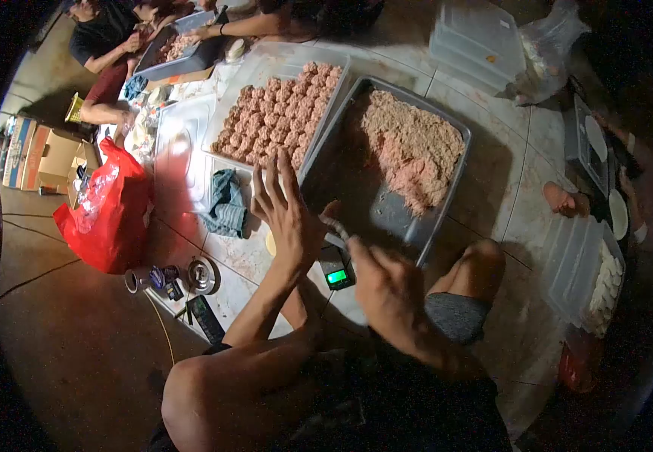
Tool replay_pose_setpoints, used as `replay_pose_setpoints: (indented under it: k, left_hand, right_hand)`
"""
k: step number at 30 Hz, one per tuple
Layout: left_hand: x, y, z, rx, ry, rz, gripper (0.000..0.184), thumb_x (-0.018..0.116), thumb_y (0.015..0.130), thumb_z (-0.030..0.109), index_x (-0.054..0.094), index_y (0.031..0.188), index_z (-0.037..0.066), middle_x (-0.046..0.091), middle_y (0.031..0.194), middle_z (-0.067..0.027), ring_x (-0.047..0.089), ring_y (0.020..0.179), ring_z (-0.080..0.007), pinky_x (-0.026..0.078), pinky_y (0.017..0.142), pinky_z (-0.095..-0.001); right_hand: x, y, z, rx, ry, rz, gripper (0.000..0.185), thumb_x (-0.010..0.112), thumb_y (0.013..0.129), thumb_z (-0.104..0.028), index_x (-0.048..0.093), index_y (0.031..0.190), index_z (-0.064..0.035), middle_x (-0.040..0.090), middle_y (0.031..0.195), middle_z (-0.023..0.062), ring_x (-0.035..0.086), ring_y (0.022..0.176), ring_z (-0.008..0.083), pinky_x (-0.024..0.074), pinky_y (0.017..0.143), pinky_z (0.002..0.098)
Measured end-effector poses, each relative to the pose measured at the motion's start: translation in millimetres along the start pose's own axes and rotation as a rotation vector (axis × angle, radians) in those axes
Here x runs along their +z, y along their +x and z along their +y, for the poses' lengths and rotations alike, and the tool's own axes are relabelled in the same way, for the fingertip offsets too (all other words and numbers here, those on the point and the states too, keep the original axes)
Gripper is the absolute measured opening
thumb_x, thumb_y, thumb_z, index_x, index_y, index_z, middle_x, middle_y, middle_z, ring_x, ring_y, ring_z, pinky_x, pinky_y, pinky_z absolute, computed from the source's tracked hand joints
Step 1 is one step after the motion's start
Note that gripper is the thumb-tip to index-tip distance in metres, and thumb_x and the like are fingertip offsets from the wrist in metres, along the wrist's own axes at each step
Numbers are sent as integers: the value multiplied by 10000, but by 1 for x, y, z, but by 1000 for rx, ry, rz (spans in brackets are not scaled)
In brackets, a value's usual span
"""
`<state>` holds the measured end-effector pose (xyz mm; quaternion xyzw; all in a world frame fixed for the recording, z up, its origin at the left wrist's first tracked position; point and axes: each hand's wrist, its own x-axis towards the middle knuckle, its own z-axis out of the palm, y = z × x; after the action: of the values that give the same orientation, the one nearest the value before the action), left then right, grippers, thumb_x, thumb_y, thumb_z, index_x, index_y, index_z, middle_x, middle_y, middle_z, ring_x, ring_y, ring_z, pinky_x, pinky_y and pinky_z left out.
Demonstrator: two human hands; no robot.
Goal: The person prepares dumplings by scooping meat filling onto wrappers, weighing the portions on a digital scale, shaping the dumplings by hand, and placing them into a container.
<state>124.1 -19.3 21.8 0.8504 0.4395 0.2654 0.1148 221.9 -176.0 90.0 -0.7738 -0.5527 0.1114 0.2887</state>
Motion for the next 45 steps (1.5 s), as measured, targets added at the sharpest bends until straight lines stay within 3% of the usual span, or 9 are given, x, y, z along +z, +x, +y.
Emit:
replay_pose_setpoints:
  k: [11, 17, 18, 21, 31, 33, 40, 43, 45]
  left_hand:
    - [4, -3, -7, 120, 4, -68, 1245, 942, 668, 417, 254, 1671, 153, 199, 1678, -246, 123, 1555, -485, 182, 1129, -643]
    - [-47, -2, -29, -66, -199, 127, 1251, 990, 612, 360, 319, 1639, 115, 394, 1535, -220, 334, 1444, -441, 254, 1158, -572]
    - [-51, -6, -36, -88, -213, 73, 951, 965, 672, 278, 523, 1496, 100, 546, 1314, -199, 513, 1243, -398, 401, 1065, -486]
    - [-22, -38, -69, -148, -333, -245, 362, 883, 769, 221, 695, 1033, 60, 611, 909, -152, 611, 894, -363, 495, 793, -472]
    - [22, -75, -101, -89, -325, -285, 142, 721, 844, 60, 698, 981, 32, 640, 919, -168, 625, 889, -375, 517, 782, -479]
    - [21, -77, -102, -93, -350, -267, 127, 724, 838, 62, 713, 961, 30, 651, 903, -166, 632, 872, -378, 523, 765, -483]
    - [-1, -69, -99, -386, -597, -365, 127, 747, 859, 16, 755, 986, 18, 724, 948, -177, 715, 863, -353, 560, 785, -387]
    - [-6, -67, -116, -289, -672, -207, 106, 753, 897, 7, 738, 1000, -13, 739, 933, -154, 742, 838, -262, 558, 794, -339]
    - [-21, -62, -120, -626, -1065, -301, 141, 711, 1007, 112, 642, 1011, -11, 719, 935, -65, 706, 936, -136, 559, 820, -307]
  right_hand:
    - [6, 6, 9, -25, -73, -16, 267, 627, 901, -25, 692, 1160, -27, 738, 919, 184, 730, 815, 394, 586, 656, 469]
    - [-11, 18, 68, 433, -514, -161, 254, 625, 868, 14, 687, 1103, 86, 720, 911, 284, 707, 877, 489, 554, 808, 569]
    - [-12, 19, 76, 370, -555, -86, 209, 621, 873, 20, 704, 1052, 90, 720, 917, 287, 712, 883, 481, 560, 801, 562]
    - [-5, 45, 79, 432, -522, -194, 141, 611, 882, 34, 739, 922, 79, 728, 917, 276, 729, 883, 443, 577, 764, 520]
    - [112, 36, 114, 441, -476, -459, 198, 569, 909, -7, 732, 941, 102, 711, 904, 323, 737, 900, 443, 575, 797, 553]
    - [104, 30, 121, 577, -344, -169, 199, 562, 916, -5, 734, 934, 92, 711, 906, 326, 735, 900, 454, 578, 776, 543]
    - [110, 51, 117, 467, -586, -118, 216, 546, 953, -17, 724, 1001, 96, 721, 997, 315, 737, 831, 447, 589, 714, 522]
    - [112, 50, 140, 390, -555, -502, 240, 551, 940, -17, 722, 1090, 61, 715, 955, 321, 735, 885, 440, 573, 809, 539]
    - [79, 53, 129, 365, -390, -280, 240, 518, 941, 11, 721, 1054, 75, 711, 891, 320, 743, 853, 428, 579, 745, 526]
